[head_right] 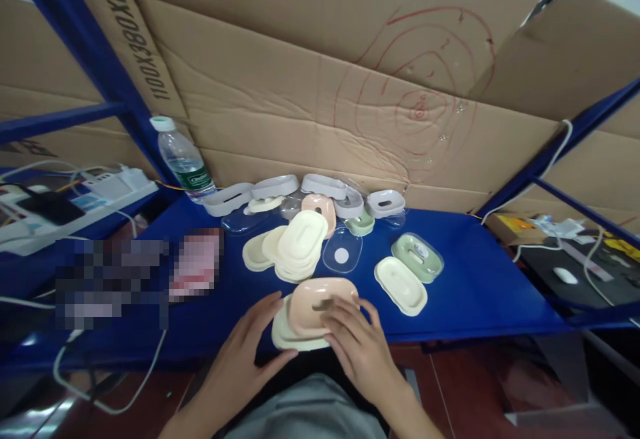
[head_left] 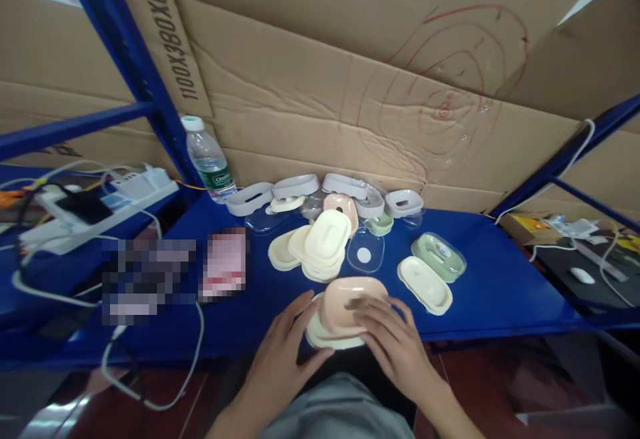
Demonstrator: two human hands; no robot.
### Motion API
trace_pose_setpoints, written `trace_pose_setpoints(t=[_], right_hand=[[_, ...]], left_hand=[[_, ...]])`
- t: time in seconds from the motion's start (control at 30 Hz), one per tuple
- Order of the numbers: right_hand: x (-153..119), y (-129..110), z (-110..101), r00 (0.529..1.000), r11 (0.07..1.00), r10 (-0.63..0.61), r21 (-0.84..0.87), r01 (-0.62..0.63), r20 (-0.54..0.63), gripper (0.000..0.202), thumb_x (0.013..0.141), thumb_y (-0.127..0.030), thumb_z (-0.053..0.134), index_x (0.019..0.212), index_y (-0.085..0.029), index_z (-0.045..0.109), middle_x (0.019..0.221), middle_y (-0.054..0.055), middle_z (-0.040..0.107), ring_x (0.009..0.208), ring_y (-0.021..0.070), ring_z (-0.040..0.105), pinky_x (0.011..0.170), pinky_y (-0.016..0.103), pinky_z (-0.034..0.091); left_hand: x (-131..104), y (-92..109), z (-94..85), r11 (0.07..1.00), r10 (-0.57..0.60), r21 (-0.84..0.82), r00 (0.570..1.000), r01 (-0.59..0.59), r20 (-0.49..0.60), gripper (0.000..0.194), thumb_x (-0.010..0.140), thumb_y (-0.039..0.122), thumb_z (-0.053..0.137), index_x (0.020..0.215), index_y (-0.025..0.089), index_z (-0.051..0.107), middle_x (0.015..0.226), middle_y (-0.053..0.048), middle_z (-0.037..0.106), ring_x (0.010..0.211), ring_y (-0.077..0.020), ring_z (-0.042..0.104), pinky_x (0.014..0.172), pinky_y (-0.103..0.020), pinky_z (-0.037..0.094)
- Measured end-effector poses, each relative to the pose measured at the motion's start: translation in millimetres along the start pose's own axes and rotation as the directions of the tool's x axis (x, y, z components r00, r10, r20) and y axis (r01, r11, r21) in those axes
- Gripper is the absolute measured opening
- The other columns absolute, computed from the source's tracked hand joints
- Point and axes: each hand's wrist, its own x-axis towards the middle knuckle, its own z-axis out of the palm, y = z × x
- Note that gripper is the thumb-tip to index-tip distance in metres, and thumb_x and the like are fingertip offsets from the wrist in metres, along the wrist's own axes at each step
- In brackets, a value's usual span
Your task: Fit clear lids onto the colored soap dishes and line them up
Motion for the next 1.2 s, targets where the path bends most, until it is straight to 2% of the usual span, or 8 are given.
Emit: trace_pose_setpoints(t=[0.23, 0.5, 0.73, 0.9, 0.97, 1.07, 1.13, 1.2], right_hand=[[15.0, -8.3, 11.2, 0.994, 0.994, -0.091, 0.058, 0.088, 0.063, 0.030, 0.107, -0.015, 0.052, 0.136, -0.017, 0.061, 0.136, 0.009, 0.073, 0.144, 0.0227, 0.056, 0.127, 0.048, 0.035], [9.7, -2.2, 12.2, 0.981, 0.988, -0.121, 0.112, 0.105, 0.150, 0.033, 0.107, -0.030, 0.056, 0.138, -0.021, 0.062, 0.141, 0.008, 0.070, 0.143, 0.0231, 0.057, 0.123, 0.045, 0.043], [31.4, 61.5, 16.2, 0.982, 0.982, 0.188, -0.026, -0.187, 0.035, 0.047, 0.108, -0.026, 0.052, 0.154, -0.022, 0.050, 0.151, 0.014, 0.062, 0.146, 0.0310, 0.053, 0.117, 0.059, 0.045], [34.4, 74.8, 21.1, 0.959, 0.960, 0.268, 0.105, -0.258, -0.090, 0.018, 0.107, -0.027, 0.055, 0.115, -0.024, 0.070, 0.115, 0.009, 0.078, 0.120, 0.0284, 0.070, 0.111, 0.056, 0.052], [25.0, 66.5, 14.0, 0.895, 0.895, 0.400, 0.296, -0.334, -0.200, 0.013, 0.106, -0.032, 0.057, 0.110, -0.025, 0.068, 0.110, 0.009, 0.077, 0.111, 0.0267, 0.074, 0.105, 0.050, 0.057], [9.2, 45.7, 4.1, 0.749, 0.666, 0.623, 0.654, -0.359, -0.224, 0.017, 0.109, -0.036, 0.050, 0.117, -0.026, 0.061, 0.099, 0.008, 0.077, 0.098, 0.0261, 0.077, 0.089, 0.043, 0.064], [1.7, 30.1, 4.3, 0.717, 0.512, 0.681, 0.795, -0.324, -0.146, 0.022, 0.111, -0.035, 0.041, 0.123, -0.028, 0.059, 0.091, 0.005, 0.075, 0.088, 0.0248, 0.079, 0.085, 0.043, 0.065], [-3.0, 15.8, 10.4, 0.719, 0.445, 0.691, 0.827, -0.344, -0.073, 0.027, 0.111, -0.035, 0.043, 0.134, -0.030, 0.056, 0.094, 0.003, 0.073, 0.081, 0.0221, 0.078, 0.081, 0.041, 0.066]], left_hand=[[7.6, 0.6, -8.9, 0.979, 0.180, 0.076, 0.979, -0.188, 0.099, 0.063, 0.102, 0.039, 0.062, 0.160, 0.028, 0.040, 0.165, -0.012, 0.047, 0.147, -0.0315, 0.052, 0.114, -0.051, 0.054], [4.7, -4.8, -10.1, 0.993, 0.117, -0.008, 0.980, -0.117, 0.159, 0.049, 0.101, 0.034, 0.064, 0.149, 0.028, 0.053, 0.164, -0.010, 0.049, 0.148, -0.0278, 0.052, 0.114, -0.045, 0.055], [10.8, 2.9, -16.7, 0.995, 0.100, -0.043, 0.987, -0.095, 0.127, 0.044, 0.099, 0.030, 0.065, 0.142, 0.028, 0.057, 0.162, -0.011, 0.051, 0.143, -0.0294, 0.057, 0.113, -0.046, 0.056], [10.6, 5.3, -19.5, 0.994, 0.104, -0.042, 0.989, -0.100, 0.108, 0.043, 0.099, 0.029, 0.065, 0.141, 0.027, 0.056, 0.161, -0.012, 0.052, 0.142, -0.0292, 0.059, 0.110, -0.044, 0.058], [9.2, 6.3, -18.8, 0.997, 0.074, -0.035, 0.993, -0.071, 0.093, 0.042, 0.098, 0.030, 0.065, 0.139, 0.027, 0.057, 0.164, -0.013, 0.047, 0.144, -0.0305, 0.056, 0.109, -0.044, 0.058], [8.0, 8.0, -16.1, 0.999, 0.028, -0.032, 0.997, -0.026, 0.075, 0.040, 0.098, 0.031, 0.066, 0.137, 0.027, 0.059, 0.167, -0.013, 0.042, 0.146, -0.0319, 0.054, 0.108, -0.044, 0.059], [8.3, 8.7, -13.9, 0.999, 0.005, -0.034, 0.997, -0.002, 0.072, 0.043, 0.098, 0.032, 0.066, 0.139, 0.027, 0.057, 0.165, -0.013, 0.045, 0.145, -0.0311, 0.056, 0.109, -0.045, 0.058], [9.1, 8.9, -11.9, 0.999, -0.013, -0.033, 0.998, 0.016, 0.066, 0.051, 0.098, 0.033, 0.066, 0.146, 0.027, 0.051, 0.162, -0.014, 0.049, 0.143, -0.0299, 0.057, 0.110, -0.045, 0.057]])
